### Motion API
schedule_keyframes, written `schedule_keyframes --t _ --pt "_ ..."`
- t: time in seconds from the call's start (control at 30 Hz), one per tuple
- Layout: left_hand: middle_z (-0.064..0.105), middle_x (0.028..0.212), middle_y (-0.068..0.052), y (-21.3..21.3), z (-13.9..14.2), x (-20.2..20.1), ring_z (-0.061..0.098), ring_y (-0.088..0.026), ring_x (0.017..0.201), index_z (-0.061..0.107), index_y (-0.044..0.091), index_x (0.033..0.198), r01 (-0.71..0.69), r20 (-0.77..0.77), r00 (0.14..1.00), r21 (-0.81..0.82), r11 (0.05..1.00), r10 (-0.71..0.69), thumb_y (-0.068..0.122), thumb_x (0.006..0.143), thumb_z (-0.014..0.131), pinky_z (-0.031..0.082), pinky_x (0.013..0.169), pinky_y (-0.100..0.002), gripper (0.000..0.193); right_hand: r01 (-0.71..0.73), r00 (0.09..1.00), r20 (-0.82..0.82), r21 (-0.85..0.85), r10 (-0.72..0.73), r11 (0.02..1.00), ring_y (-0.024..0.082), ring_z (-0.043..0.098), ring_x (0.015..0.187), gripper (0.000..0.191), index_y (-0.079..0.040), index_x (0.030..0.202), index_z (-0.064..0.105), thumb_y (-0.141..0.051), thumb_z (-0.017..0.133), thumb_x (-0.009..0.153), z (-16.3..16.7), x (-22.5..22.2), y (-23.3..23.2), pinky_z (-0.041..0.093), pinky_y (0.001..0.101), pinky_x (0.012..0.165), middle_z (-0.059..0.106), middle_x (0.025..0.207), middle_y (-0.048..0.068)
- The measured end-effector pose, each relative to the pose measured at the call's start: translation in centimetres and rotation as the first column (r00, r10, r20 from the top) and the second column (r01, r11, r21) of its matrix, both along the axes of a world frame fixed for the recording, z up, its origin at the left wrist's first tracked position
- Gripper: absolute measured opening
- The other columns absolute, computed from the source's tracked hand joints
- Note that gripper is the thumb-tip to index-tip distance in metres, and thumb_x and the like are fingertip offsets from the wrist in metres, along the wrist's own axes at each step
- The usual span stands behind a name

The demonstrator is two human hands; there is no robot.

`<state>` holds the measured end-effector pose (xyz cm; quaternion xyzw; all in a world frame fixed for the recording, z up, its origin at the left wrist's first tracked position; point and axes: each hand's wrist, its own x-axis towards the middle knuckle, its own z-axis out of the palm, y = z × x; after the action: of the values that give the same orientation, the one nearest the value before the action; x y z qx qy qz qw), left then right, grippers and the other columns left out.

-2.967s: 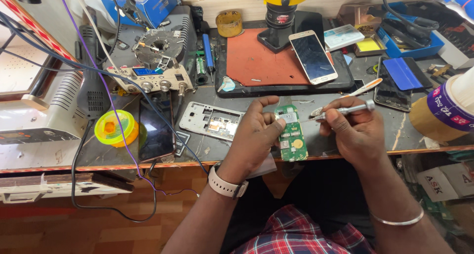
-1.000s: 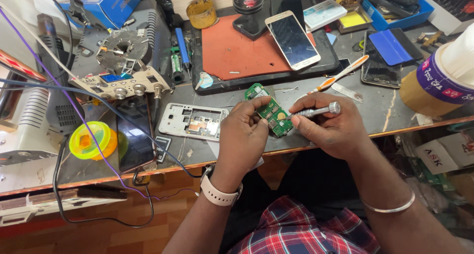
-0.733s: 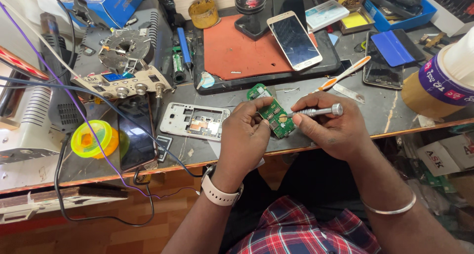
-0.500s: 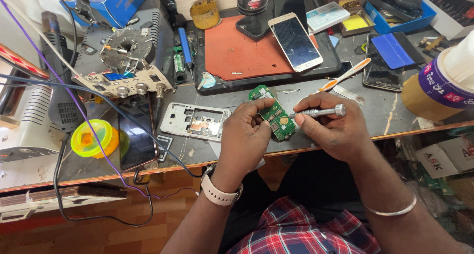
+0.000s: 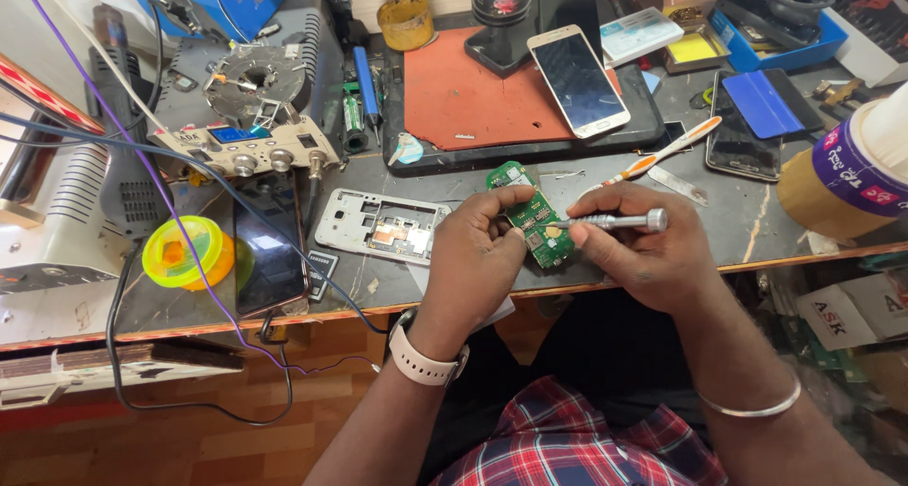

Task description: The person works on a disassembled smartphone at a cluttered repair bench, holding the exposed green motherboard with one hand while using a screwdriver with the other to unscrew and pry at components on the board. They briefly take a phone from another person, then continue working on the board with the screwdriver.

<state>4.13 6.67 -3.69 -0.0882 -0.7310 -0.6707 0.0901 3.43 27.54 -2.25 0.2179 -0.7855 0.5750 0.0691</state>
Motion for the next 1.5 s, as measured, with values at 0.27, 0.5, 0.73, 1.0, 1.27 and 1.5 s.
schedule_keyframes --t 0.27,0.5,0.73,1.0,1.27,1.5 --pt "0.066 0.087 0.000 0.0 0.1 0.1 0.056 -0.003 0.069 0.072 0.001 0.121 -0.006 -0.024 1.000 -0.012 1.000 0.006 -0.003 0.083 0.059 0.051 0.064 -0.021 0.040 0.004 0.999 0.035 -0.026 -0.003 1.000 0.003 0.057 0.074 0.020 -0.001 0.107 0.074 -0.011 0.077 0.091 -0.4 0.1 0.1 0.045 0.0179 0.063 0.068 0.088 0.000" --pt "0.067 0.087 -0.004 0.0 0.0 0.2 0.055 -0.004 0.070 0.072 -0.001 0.123 -0.008 -0.004 1.000 0.011 1.000 0.008 -0.004 0.084 0.060 0.050 0.064 -0.021 0.040 -0.001 1.000 0.014 -0.024 0.002 1.000 0.003 0.060 0.076 0.020 0.000 0.108 0.074 -0.009 0.077 0.090 -0.5 0.1 0.0 0.047 0.0177 0.064 0.070 0.090 0.002" --pt "0.073 0.104 -0.006 0.3 -0.4 -0.2 0.069 -0.005 0.086 0.065 -0.005 0.126 0.068 0.018 0.997 0.205 0.976 -0.073 -0.007 0.087 0.060 0.058 0.076 -0.020 0.039 0.095 0.988 -0.138 0.191 -0.069 0.977 0.004 0.063 0.068 0.022 -0.001 0.102 0.076 -0.010 0.082 0.082 0.5 0.3 -0.5 0.048 0.0198 0.057 0.074 0.080 0.001" --pt "0.076 0.103 -0.009 0.6 -0.4 -0.1 0.071 -0.007 0.086 0.067 -0.005 0.124 -0.004 0.045 0.999 0.132 0.991 -0.002 -0.007 0.086 0.062 0.059 0.074 -0.022 0.039 0.119 0.986 -0.137 0.176 -0.096 0.977 0.004 0.058 0.065 0.021 -0.002 0.102 0.076 -0.010 0.082 0.083 1.0 0.6 -0.9 0.044 0.0211 0.055 0.072 0.078 0.002" --pt "0.076 0.100 -0.009 0.7 0.1 0.0 0.071 -0.007 0.082 0.068 -0.004 0.123 -0.040 0.027 0.999 0.070 0.997 0.038 -0.005 0.085 0.063 0.058 0.072 -0.022 0.039 0.131 0.984 -0.140 0.185 -0.106 0.974 0.002 0.057 0.062 0.021 -0.003 0.101 0.077 -0.011 0.082 0.083 0.8 0.6 -0.8 0.041 0.0198 0.051 0.073 0.077 0.000" --pt "0.074 0.106 -0.011 0.7 0.2 0.1 0.071 -0.008 0.083 0.069 -0.004 0.121 -0.069 -0.015 0.998 0.016 0.997 0.069 -0.004 0.084 0.062 0.059 0.072 -0.023 0.038 0.106 0.982 -0.172 0.169 -0.077 0.980 0.001 0.061 0.068 0.020 -0.003 0.101 0.076 -0.011 0.081 0.083 0.8 0.5 -0.8 0.045 0.0184 0.054 0.074 0.082 0.000"
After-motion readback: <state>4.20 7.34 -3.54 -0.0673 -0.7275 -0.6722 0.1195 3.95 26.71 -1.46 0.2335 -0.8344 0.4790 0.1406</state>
